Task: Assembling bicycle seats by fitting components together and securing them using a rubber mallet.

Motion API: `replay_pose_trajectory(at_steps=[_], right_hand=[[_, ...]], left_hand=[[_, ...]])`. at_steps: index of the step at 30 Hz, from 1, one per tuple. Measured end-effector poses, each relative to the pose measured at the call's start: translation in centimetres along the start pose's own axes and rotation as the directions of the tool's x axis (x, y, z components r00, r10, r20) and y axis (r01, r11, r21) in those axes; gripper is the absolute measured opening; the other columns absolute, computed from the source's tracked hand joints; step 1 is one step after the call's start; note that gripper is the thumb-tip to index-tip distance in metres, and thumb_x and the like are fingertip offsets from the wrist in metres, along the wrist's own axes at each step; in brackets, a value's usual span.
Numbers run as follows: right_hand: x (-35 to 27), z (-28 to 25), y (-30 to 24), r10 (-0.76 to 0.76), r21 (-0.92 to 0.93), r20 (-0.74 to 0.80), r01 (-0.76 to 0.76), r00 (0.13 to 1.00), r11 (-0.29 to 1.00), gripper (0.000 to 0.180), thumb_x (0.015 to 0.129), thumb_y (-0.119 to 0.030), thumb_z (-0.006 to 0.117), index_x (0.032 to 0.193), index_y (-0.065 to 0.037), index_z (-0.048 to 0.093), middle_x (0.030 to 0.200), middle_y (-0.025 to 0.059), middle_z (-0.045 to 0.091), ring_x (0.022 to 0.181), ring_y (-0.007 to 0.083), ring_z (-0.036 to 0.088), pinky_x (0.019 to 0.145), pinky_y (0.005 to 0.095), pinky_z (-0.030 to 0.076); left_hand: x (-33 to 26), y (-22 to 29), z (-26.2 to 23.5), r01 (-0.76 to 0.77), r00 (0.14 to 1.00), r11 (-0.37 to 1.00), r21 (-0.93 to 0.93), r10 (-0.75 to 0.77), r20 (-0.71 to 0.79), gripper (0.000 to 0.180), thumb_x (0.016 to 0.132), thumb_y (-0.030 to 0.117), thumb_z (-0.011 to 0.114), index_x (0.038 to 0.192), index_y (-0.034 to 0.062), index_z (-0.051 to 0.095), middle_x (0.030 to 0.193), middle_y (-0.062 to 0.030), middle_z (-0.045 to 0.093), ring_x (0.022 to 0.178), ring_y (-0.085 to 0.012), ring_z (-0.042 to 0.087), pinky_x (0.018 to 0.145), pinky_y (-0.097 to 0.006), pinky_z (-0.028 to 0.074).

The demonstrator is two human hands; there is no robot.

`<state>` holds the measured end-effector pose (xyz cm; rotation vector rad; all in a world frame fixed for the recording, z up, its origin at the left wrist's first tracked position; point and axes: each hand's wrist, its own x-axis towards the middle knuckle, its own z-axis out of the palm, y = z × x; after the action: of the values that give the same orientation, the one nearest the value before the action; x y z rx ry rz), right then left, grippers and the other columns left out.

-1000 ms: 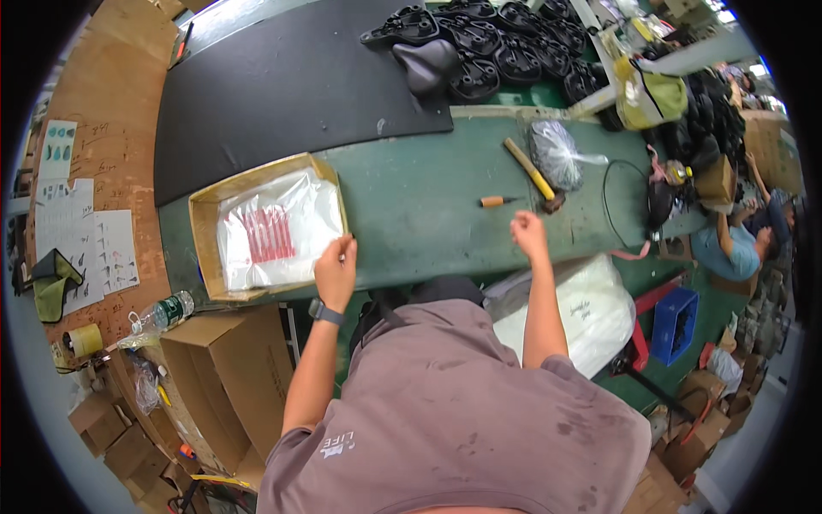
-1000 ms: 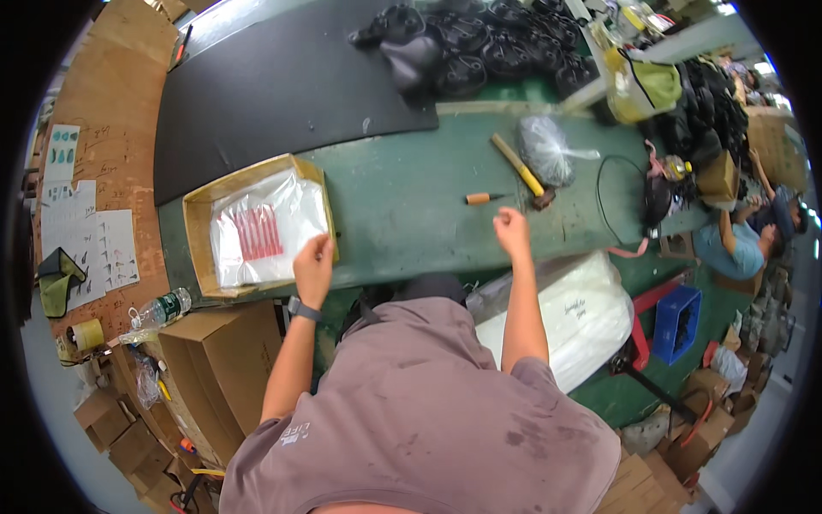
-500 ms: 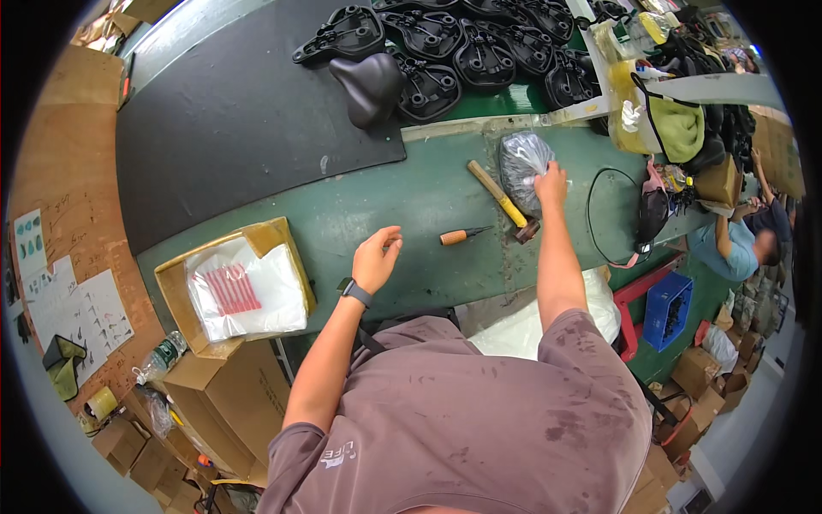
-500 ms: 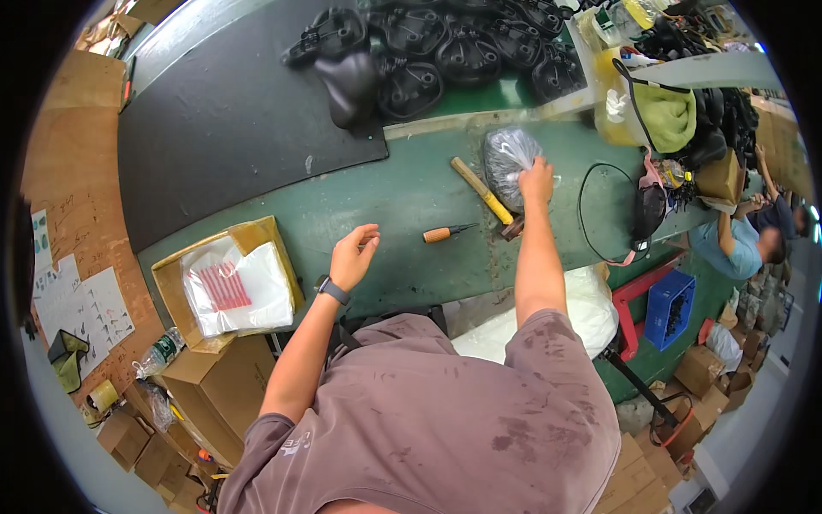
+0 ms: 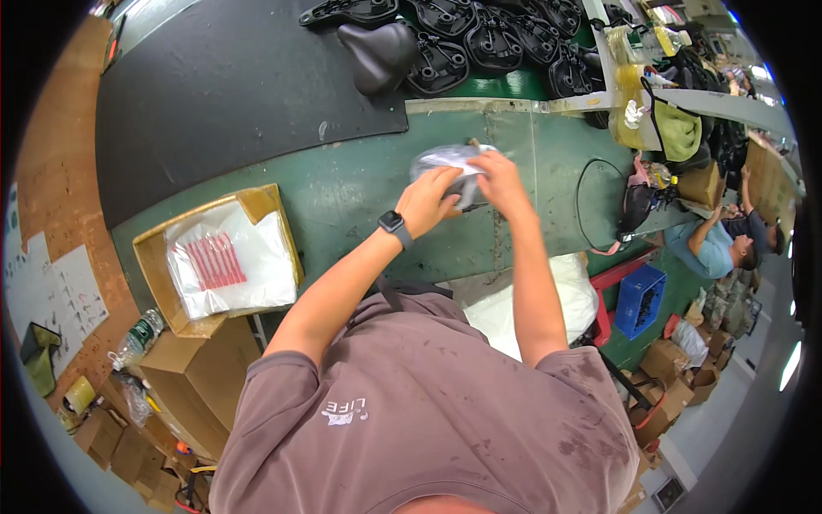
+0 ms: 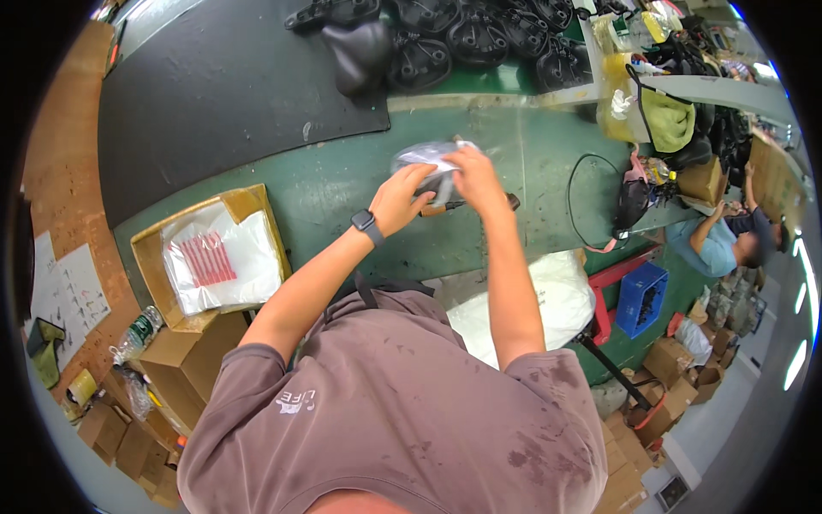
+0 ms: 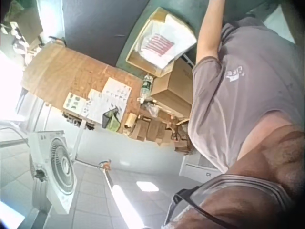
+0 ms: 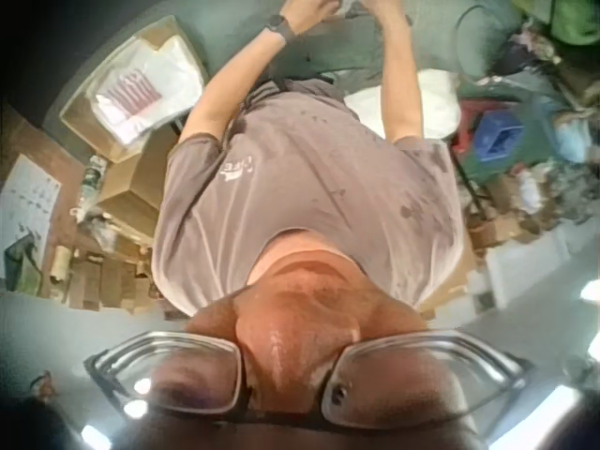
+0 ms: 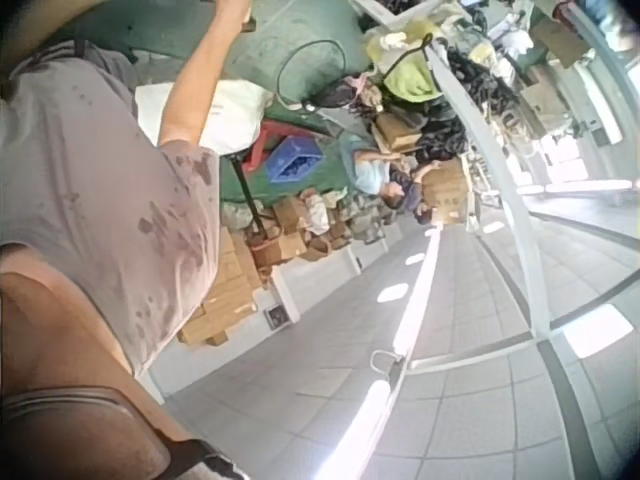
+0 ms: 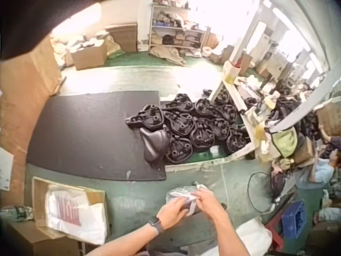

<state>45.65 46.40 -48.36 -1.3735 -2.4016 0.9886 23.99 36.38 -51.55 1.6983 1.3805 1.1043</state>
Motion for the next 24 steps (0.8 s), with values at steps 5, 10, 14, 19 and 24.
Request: replay_pose_trajectory(at_steps=[5,10,14,19,24], right_hand=[[-1.3,10.1,-3.3,0.014,0.045,-0.403,0.004,0.915,0.999,0.042,0.089,0.007,0.072,0.129,-0.004,0.076,0.123,0.02,0.074,0.119,0.0412,0.071,0.106,0.0486,0.057],[-5.7,15.6,-1.1,0.372,0.016,-0.272,-0.383,0.887,0.924,0.036,0.09,0.001,0.078,0.124,-0.007,0.077,0.119,0.017,0.076,0.118,0.0396,0.071,0.105,0.049,0.057],[-3.0,19.5,-1.6,-0.024,-0.122,-0.155,0.005,0.988,0.993,0.02,0.09,-0.002,0.079,0.11,-0.005,0.078,0.107,0.0157,0.076,0.103,0.04,0.074,0.094,0.0498,0.06],[-2.7,14.7,-1.7,-0.033,-0.062,-0.173,0.022,0.984,0.998,0.014,0.09,-0.002,0.078,0.104,-0.001,0.079,0.102,0.0178,0.076,0.096,0.0411,0.075,0.088,0.0481,0.06],[-5.6,3.6,2.4,0.169,0.221,-0.346,-0.095,0.923,0.971,0.011,0.098,-0.002,0.075,0.109,0.0,0.078,0.098,0.0116,0.077,0.087,0.0242,0.073,0.08,0.0366,0.058]], left_hand=[[-7.2,-9.1,0.7,0.288,0.948,0.924,0.253,-0.313,0.063,0.027,0.097,0.012,0.078,0.124,0.0103,0.073,0.117,-0.014,0.074,0.111,-0.0378,0.072,0.094,-0.049,0.059],[-10.5,-10.4,-0.1,0.312,0.949,0.926,0.211,-0.294,-0.115,0.016,0.096,0.013,0.078,0.112,0.0101,0.075,0.108,-0.0117,0.072,0.106,-0.0366,0.071,0.092,-0.047,0.059],[-10.1,-10.0,0.5,0.207,0.978,0.923,0.323,-0.194,-0.071,0.018,0.095,0.015,0.079,0.113,0.0109,0.076,0.111,-0.012,0.073,0.107,-0.0363,0.072,0.092,-0.048,0.06],[-9.6,-9.2,-1.7,0.262,0.964,0.907,0.329,-0.232,-0.129,0.006,0.095,0.015,0.078,0.1,0.0111,0.08,0.095,-0.0108,0.077,0.097,-0.0353,0.073,0.085,-0.048,0.06],[-4.9,-2.2,-2.2,0.302,0.927,0.952,0.044,-0.282,-0.247,0.008,0.1,0.013,0.076,0.106,0.0071,0.074,0.098,-0.0119,0.075,0.094,-0.0338,0.071,0.083,-0.046,0.057]])
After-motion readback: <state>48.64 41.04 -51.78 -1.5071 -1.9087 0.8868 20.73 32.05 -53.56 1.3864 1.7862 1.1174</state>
